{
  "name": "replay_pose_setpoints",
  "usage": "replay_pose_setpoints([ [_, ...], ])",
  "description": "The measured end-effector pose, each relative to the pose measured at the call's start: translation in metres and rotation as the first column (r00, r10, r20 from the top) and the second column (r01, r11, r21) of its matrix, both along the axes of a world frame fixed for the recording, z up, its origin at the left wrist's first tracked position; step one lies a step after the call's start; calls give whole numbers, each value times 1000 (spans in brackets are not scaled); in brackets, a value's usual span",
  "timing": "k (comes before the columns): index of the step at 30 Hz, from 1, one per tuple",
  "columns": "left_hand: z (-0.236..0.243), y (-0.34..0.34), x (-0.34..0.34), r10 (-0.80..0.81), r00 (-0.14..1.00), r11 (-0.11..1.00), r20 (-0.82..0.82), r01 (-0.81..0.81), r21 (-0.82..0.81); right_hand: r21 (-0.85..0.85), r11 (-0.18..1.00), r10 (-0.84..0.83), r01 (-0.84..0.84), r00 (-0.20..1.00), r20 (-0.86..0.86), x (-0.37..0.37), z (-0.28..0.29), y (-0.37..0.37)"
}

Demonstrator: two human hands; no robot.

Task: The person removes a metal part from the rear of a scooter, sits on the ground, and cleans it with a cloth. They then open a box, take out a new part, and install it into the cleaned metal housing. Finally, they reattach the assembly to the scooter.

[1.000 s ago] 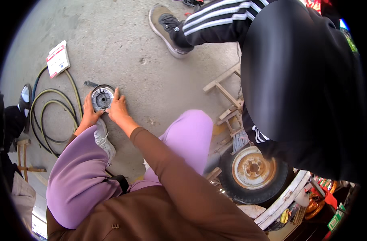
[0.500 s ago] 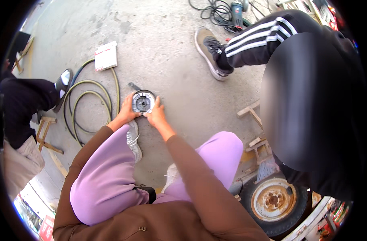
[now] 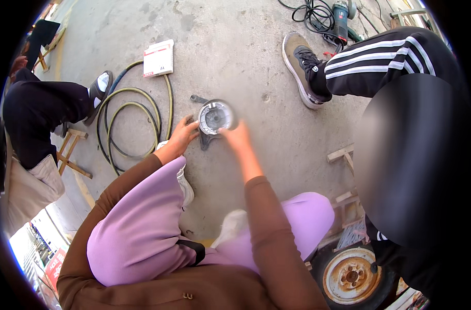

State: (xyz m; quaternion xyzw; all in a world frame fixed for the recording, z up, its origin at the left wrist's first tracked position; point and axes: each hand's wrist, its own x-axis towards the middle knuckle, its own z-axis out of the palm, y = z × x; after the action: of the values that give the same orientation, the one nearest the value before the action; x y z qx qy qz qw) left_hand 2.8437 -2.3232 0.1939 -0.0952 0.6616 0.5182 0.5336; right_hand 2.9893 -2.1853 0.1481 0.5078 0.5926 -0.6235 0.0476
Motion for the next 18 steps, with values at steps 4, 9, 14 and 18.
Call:
replay_pose_setpoints([
  [4, 10, -5, -2, -47, 998, 983, 45, 54, -177, -199, 979, -44, 34, 998, -47, -18, 23, 0],
  [9, -1, -4, 1, 111, 960, 994, 256, -111, -16, -492, 846, -305, 205, 943, -131, -16, 36, -11],
  [14, 25, 2, 0, -107, 988, 977, 107, 125, -175, -466, 833, -398, 299, 908, -131, -27, 63, -21],
  [18, 42, 8, 14, -56, 988, 958, 144, 94, -273, -178, 943, -307, 282, 943, -130, -20, 61, -35],
])
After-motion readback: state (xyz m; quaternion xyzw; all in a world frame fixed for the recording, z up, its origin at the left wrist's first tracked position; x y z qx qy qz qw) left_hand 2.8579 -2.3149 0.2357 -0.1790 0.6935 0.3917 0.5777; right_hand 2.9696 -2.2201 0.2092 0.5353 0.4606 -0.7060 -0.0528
